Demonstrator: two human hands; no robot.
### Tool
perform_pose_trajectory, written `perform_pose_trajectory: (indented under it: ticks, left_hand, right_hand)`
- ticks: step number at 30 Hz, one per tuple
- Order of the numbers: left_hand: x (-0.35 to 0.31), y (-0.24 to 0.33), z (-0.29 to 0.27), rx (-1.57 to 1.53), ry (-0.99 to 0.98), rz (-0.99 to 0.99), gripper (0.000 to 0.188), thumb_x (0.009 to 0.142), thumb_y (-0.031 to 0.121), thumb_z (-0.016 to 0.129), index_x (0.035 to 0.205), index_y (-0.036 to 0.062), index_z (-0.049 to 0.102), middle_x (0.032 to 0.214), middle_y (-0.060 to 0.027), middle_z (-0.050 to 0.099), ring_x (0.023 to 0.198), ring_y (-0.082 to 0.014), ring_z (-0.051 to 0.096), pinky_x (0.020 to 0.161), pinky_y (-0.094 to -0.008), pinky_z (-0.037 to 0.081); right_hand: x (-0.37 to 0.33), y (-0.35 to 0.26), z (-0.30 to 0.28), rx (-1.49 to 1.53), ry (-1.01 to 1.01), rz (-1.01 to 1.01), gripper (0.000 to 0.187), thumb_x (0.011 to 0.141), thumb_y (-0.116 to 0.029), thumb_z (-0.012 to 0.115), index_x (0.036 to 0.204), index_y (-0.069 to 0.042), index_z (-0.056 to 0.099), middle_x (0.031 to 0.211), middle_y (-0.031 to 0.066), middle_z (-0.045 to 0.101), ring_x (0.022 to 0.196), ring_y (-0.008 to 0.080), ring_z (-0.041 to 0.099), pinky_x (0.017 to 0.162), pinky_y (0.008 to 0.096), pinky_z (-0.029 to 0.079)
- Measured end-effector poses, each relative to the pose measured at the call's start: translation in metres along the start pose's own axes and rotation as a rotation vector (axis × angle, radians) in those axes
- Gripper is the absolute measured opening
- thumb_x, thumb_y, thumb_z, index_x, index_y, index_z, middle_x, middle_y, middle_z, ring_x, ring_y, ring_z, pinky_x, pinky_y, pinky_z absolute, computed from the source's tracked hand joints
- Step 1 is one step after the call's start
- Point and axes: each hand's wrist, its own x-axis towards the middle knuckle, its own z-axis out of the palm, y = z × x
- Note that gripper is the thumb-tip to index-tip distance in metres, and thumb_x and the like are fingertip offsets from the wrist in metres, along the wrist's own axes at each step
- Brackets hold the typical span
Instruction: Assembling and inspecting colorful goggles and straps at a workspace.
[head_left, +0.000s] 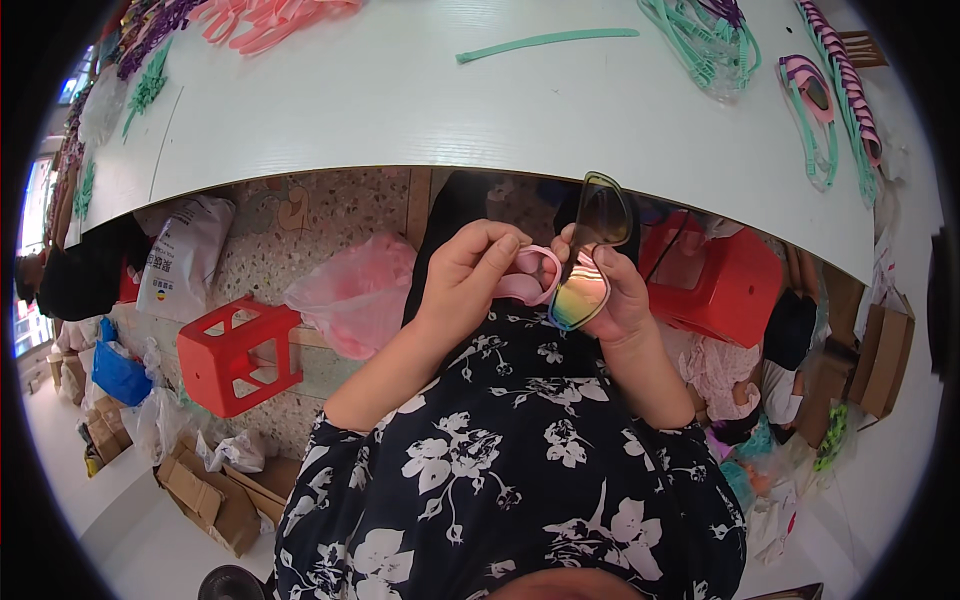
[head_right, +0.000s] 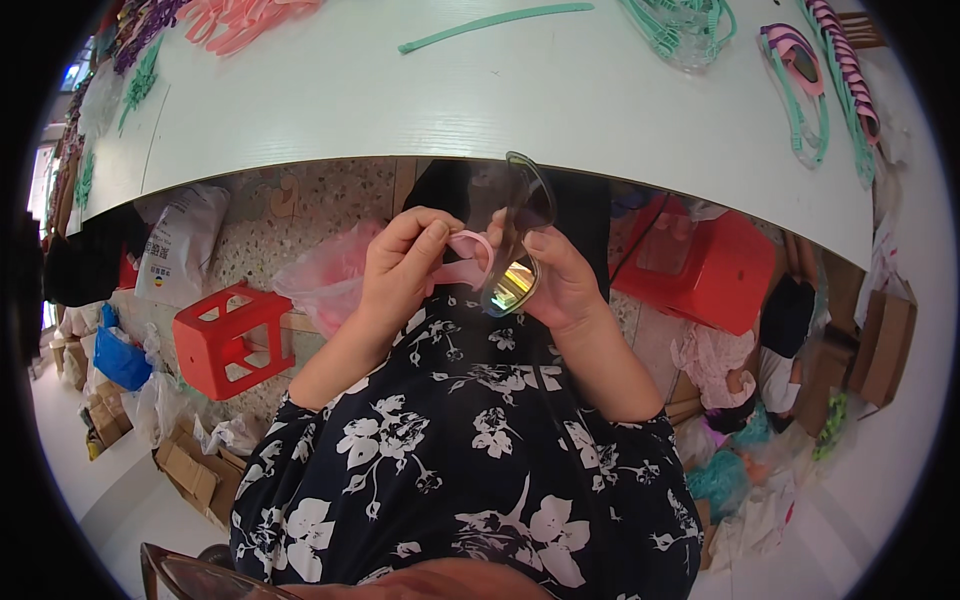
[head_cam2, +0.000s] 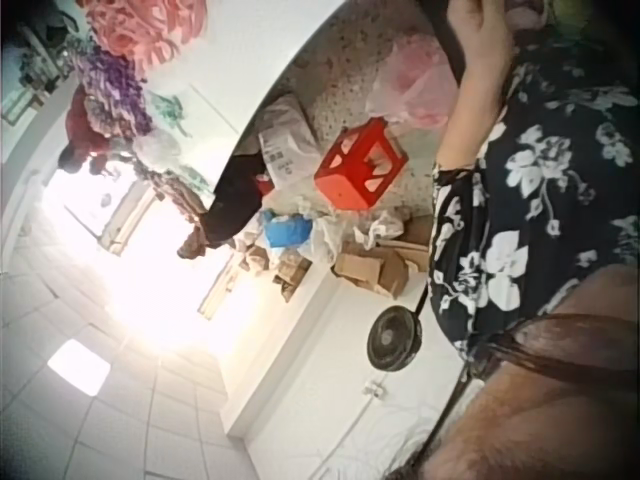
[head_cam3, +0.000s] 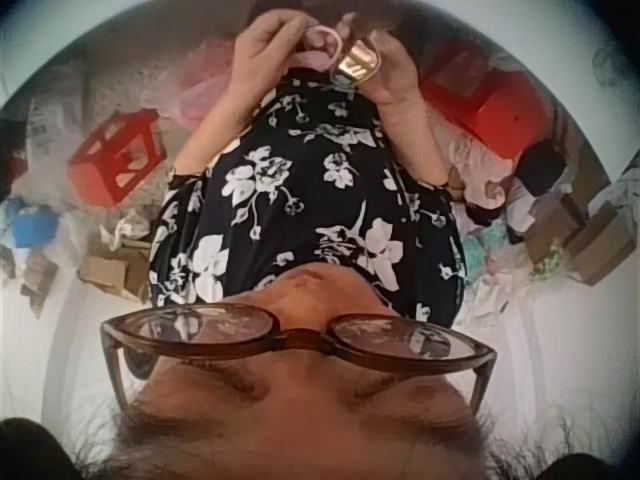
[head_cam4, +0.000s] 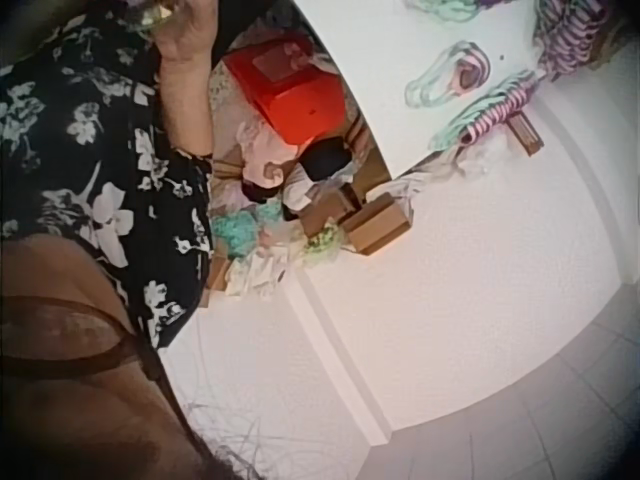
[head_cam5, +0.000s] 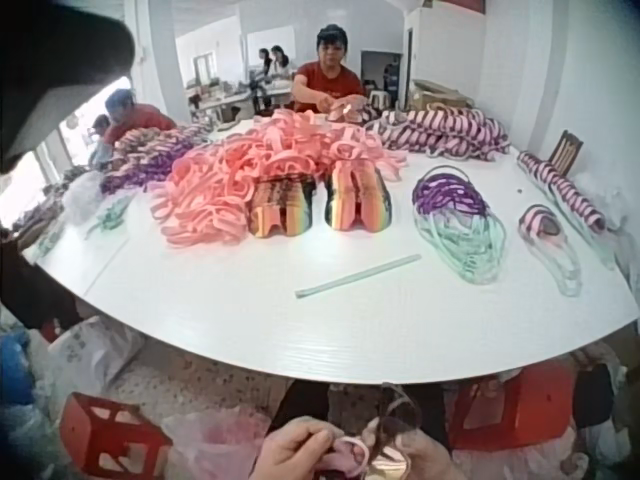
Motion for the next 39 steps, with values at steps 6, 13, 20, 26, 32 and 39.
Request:
perform_pose_trajectory:
  ticks: [6,13,20,26,32,39]
  left_hand:
    - [0.005,0.005,-0.002,0.429,-0.04,0.309,0.012,0.083,0.001,0.073,0.094,0.0017,0.068,0.091,-0.0071,0.066,0.082,-0.0172,0.065,0.073,-0.0285,0.051]
    - [0.006,0.0,-0.003,0.415,-0.024,0.337,0.011,0.081,0.0,0.074,0.091,0.0026,0.068,0.088,-0.0059,0.066,0.081,-0.0171,0.064,0.071,-0.0281,0.051]
    - [0.004,0.002,-0.004,0.374,-0.038,0.253,0.009,0.083,0.0,0.073,0.091,0.0016,0.069,0.09,-0.006,0.065,0.084,-0.0154,0.062,0.073,-0.0275,0.049]
    - [0.003,0.002,-0.006,0.333,-0.065,0.235,0.007,0.085,0.001,0.071,0.092,0.0009,0.069,0.091,-0.0052,0.064,0.084,-0.0133,0.061,0.073,-0.0262,0.048]
    - [0.003,-0.006,-0.007,0.212,-0.043,0.202,0.003,0.087,0.001,0.069,0.09,0.0015,0.069,0.088,-0.0052,0.066,0.081,-0.0131,0.063,0.069,-0.0259,0.05]
    - [-0.001,-0.005,0.0,-0.333,0.011,-0.133,0.003,0.093,0.002,0.063,0.095,0.0003,0.062,0.083,-0.0068,0.063,0.073,-0.0155,0.067,0.06,-0.0238,0.055]
  right_hand:
    - [0.0,-0.001,0.002,-0.029,0.013,0.004,0.043,0.09,-0.021,0.064,0.125,0.001,0.055,0.106,0.0099,0.064,0.102,0.0237,0.064,0.09,0.039,0.054]
    - [0.002,0.004,-0.001,0.015,-0.001,0.025,0.045,0.091,-0.023,0.064,0.126,0.003,0.053,0.106,0.0138,0.061,0.103,0.0275,0.065,0.09,0.0398,0.056]
    - [0.004,0.005,-0.006,0.047,-0.007,0.026,0.046,0.092,-0.022,0.063,0.127,0.005,0.052,0.106,0.0169,0.06,0.101,0.0304,0.067,0.089,0.0416,0.058]
    - [0.004,0.006,-0.007,0.063,0.004,0.028,0.047,0.091,-0.022,0.064,0.127,0.005,0.051,0.106,0.0169,0.06,0.1,0.031,0.067,0.088,0.0419,0.058]
    - [0.004,0.004,0.002,-0.034,0.031,0.055,0.041,0.089,-0.021,0.064,0.123,0.0,0.055,0.105,0.0087,0.062,0.098,0.0256,0.062,0.08,0.0427,0.058]
    - [0.005,0.01,0.001,-0.047,0.083,0.081,0.042,0.089,-0.023,0.064,0.123,-0.001,0.055,0.105,0.0087,0.062,0.098,0.0233,0.062,0.083,0.0374,0.055]
